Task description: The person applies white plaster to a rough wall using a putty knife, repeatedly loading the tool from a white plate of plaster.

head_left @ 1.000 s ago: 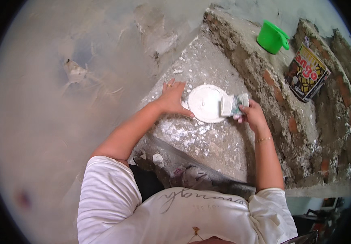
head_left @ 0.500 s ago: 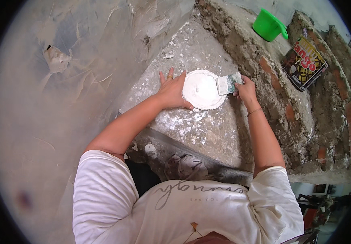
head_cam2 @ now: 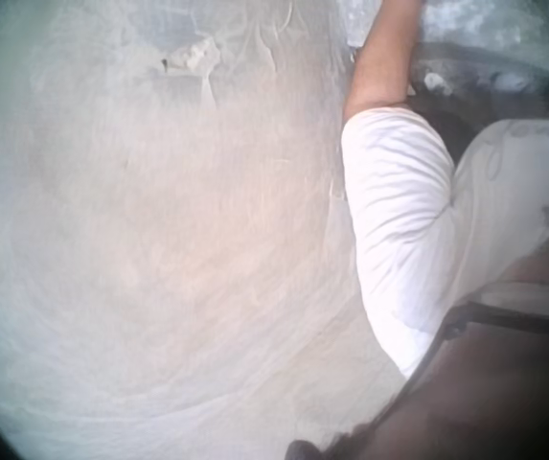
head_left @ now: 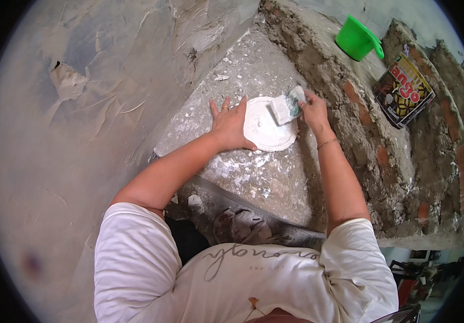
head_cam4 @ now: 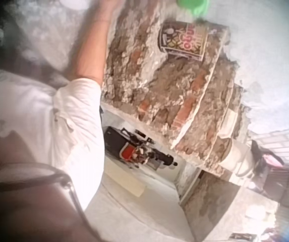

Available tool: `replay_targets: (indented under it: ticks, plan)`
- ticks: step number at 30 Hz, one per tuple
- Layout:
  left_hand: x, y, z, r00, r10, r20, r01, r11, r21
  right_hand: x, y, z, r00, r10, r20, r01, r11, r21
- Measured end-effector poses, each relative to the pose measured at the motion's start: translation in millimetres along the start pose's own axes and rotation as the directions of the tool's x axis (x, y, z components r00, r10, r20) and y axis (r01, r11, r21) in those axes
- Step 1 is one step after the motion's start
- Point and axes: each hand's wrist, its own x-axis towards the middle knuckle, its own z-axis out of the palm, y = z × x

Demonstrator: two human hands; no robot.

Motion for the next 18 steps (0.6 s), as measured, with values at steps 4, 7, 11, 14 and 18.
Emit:
replay_targets:
  ticks: [4,7,11,14,18]
  plan:
    - [3,8,-3,0.999,0.001,0.043,-0.003,1.000,0.029,31,26,7,0.994,0.014,-0.110,-0.008,0.999,0.051]
    - [3,7,-1,1.000,-0.008,0.006,0.008,0.999,0.036,34,21,20,0.988,-0.108,-0.113,0.088,0.982,-0.167]
    - [4,6,1,0.999,-0.042,-0.006,0.042,0.999,-0.009,39,6,24,0.996,-0.065,-0.066,0.053,0.984,-0.170]
    - [6,5,3,0.999,-0.047,-0.017,0.047,0.999,-0.010,41,-3,31,0.995,-0.102,-0.019,0.097,0.980,-0.171]
    - [7,6,1,0.999,-0.052,-0.009,0.052,0.998,-0.043,35,-9,46,0.984,-0.121,0.131,0.138,0.982,-0.129]
